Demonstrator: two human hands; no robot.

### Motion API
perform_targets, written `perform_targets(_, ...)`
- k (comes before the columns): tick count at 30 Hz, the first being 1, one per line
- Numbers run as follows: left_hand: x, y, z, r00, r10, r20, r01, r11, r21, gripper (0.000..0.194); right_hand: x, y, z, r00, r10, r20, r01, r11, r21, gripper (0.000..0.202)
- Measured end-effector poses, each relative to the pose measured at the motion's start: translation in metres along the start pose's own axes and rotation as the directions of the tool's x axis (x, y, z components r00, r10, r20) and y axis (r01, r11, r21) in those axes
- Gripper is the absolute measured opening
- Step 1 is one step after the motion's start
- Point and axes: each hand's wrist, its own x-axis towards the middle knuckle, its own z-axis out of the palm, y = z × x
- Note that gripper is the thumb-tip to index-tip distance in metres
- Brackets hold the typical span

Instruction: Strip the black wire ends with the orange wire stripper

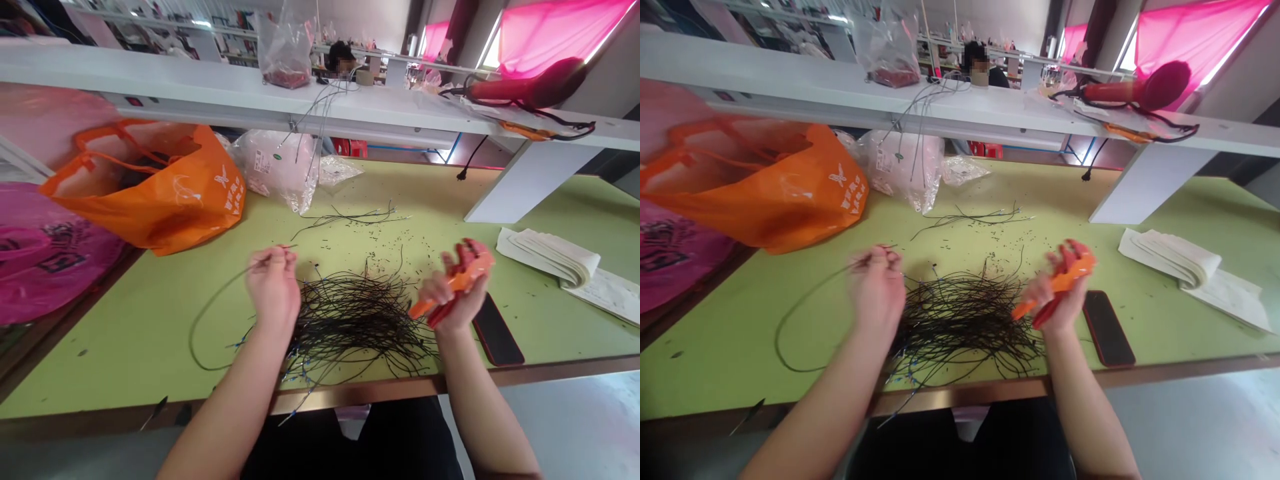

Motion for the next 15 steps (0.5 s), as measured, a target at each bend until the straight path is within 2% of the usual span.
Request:
perform_targets(1, 0.006, 0.001, -0.003, 0.996, 0.070, -0.048, -0.068, 0.997, 0.048, 0.032, 0.004, -0.007, -0.001, 0.995, -0.052, -0.090, 0.054, 0.998, 0.015, 0.056)
perform_targets(2, 0.006, 0.001, -0.004, 0.995, 0.100, -0.027, -0.096, 0.988, 0.119, 0.030, 0.007, -0.010, -0.001, 0.989, -0.067, -0.132, 0.067, 0.998, -0.004, 0.055)
perform_targets(4, -0.008, 0.001, -0.001, 0.985, 0.130, 0.115, -0.156, 0.954, 0.257, 0.025, 0.008, -0.006, 0.005, 0.986, -0.061, -0.156, 0.047, 0.995, -0.089, 0.053)
perform_targets(6, -0.034, 0.002, 0.004, 0.940, 0.157, 0.304, -0.262, 0.902, 0.343, 0.016, 0.003, 0.011, 0.013, 0.994, 0.048, -0.095, -0.064, 0.982, -0.176, 0.061)
perform_targets(9, -0.065, 0.011, 0.010, 0.836, 0.214, 0.504, -0.441, 0.810, 0.387, 0.008, -0.006, 0.042, 0.022, 0.968, 0.222, 0.115, -0.190, 0.952, -0.238, 0.075)
perform_targets(12, -0.070, 0.019, 0.011, 0.773, 0.223, 0.594, -0.524, 0.753, 0.399, 0.015, -0.012, 0.062, 0.021, 0.932, 0.288, 0.222, -0.231, 0.941, -0.248, 0.076)
perform_targets(15, -0.067, 0.020, 0.010, 0.752, 0.154, 0.641, -0.508, 0.755, 0.415, 0.017, -0.015, 0.069, 0.016, 0.923, 0.302, 0.237, -0.246, 0.940, -0.239, 0.070)
